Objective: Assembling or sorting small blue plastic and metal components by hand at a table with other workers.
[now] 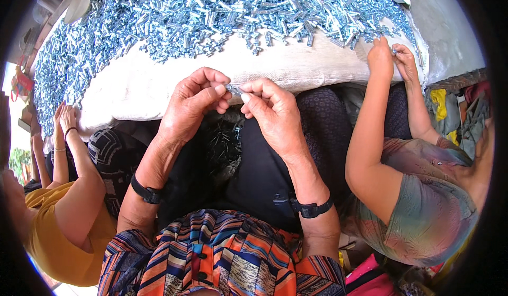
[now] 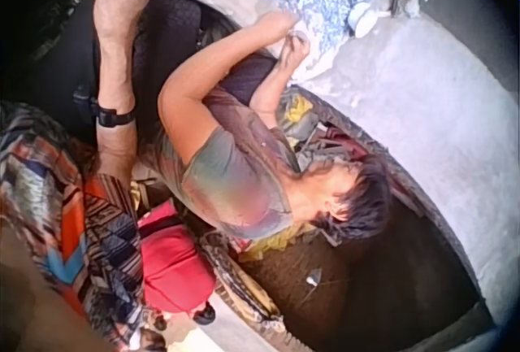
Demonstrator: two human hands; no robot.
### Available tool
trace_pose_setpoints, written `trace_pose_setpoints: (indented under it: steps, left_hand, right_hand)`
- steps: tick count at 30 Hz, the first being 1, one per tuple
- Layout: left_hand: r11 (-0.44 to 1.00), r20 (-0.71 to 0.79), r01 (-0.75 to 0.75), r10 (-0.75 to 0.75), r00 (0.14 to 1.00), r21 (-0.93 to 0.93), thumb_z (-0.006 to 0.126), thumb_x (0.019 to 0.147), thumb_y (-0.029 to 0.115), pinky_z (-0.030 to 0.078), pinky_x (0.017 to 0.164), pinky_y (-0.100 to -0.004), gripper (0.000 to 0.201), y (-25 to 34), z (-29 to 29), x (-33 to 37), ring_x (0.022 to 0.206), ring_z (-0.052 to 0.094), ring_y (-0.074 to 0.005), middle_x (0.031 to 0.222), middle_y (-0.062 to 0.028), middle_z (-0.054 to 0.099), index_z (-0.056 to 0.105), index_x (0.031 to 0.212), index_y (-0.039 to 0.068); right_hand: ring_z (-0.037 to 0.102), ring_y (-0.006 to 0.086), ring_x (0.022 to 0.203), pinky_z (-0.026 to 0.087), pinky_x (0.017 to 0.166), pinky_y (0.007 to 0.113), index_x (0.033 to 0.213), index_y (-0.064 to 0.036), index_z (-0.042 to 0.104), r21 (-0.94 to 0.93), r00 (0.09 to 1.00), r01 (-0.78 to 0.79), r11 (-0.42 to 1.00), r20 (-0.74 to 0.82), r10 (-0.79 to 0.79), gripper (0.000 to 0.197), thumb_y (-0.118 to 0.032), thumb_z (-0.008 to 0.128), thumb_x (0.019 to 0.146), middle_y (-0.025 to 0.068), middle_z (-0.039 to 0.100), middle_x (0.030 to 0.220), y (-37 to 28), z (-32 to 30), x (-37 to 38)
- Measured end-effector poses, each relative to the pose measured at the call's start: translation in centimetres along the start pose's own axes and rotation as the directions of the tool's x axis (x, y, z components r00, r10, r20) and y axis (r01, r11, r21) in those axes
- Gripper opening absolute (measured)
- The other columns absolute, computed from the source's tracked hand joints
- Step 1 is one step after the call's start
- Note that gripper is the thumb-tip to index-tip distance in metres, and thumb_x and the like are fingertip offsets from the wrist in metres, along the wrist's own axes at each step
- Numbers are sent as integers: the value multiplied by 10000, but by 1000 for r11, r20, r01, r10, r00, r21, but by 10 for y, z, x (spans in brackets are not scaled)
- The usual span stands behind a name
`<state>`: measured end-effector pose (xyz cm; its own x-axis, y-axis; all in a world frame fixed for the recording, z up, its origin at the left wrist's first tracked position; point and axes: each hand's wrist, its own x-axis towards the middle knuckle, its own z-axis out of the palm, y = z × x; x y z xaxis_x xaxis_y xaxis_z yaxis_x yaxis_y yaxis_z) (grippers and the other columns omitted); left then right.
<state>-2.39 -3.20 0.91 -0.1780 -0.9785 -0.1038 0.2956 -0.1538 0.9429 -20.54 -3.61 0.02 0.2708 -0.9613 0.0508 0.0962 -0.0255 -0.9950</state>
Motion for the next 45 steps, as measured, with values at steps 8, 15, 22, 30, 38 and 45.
trace_pose_setpoints:
  steps: [8, 15, 22, 30, 38, 45]
  left_hand:
    - [985, 51, 73, -66, 997, -158, 590, 892, 102, 495, 610, -208, 112, -4, -15, -21, 651, 603, -97, 803, -53, 639, 596, 965, 17]
    - [968, 58, 131, -121, 991, -214, 603, 887, 112, 495, 593, -211, 116, -6, -18, -26, 643, 598, -98, 781, -50, 628, 594, 950, 15]
    - [824, 299, 207, -48, 953, -527, 618, 888, 207, 329, 482, -222, 170, -19, -10, -38, 563, 427, -86, 675, -3, 476, 523, 926, 71]
    - [807, 324, 168, 30, 946, -566, 648, 865, 249, 346, 497, -213, 217, -23, -13, -36, 585, 446, -85, 713, -15, 483, 538, 915, 69]
    - [661, -150, -53, 247, 957, 748, 633, 833, 147, 435, 586, -257, 143, 8, -58, 17, 634, 555, -111, 730, -17, 585, 613, 862, 9]
    - [42, -62, 47, 470, 881, 998, 670, 772, 193, 473, 661, -401, 178, -6, -55, 63, 742, 617, -312, 840, -124, 630, 613, 851, 44]
  right_hand:
    - [565, 60, 685, 475, 626, 207, 967, 7, 602, -12, 1000, 10, 1000, 6, -10, 98, -29, 569, 883, 18, 605, 793, -3, 17, -15]
    - [569, 65, 681, 476, 623, 205, 949, 8, 596, -160, 993, 107, 981, -32, -114, 77, -26, 567, 886, 17, 603, 757, 1, 25, -24]
    - [584, 119, 653, 487, 610, 246, 968, 2, 589, 477, 975, -201, 856, 186, 125, 83, -18, 544, 901, 58, 603, 771, -2, 25, -31]
    - [594, 119, 667, 497, 622, 248, 961, -1, 589, 534, 958, -256, 806, 254, 136, 82, -47, 547, 908, 57, 600, 771, -4, 27, -30]
    - [515, 32, 706, 438, 647, 197, 937, 10, 627, -159, 970, -60, 985, 223, 95, 153, -130, 633, 876, -10, 586, 750, -9, 5, -6]
    - [605, 155, 682, 466, 642, 303, 899, 6, 611, -539, 975, 60, 840, -150, -166, 119, -81, 589, 819, 106, 627, 725, 14, -43, 80]
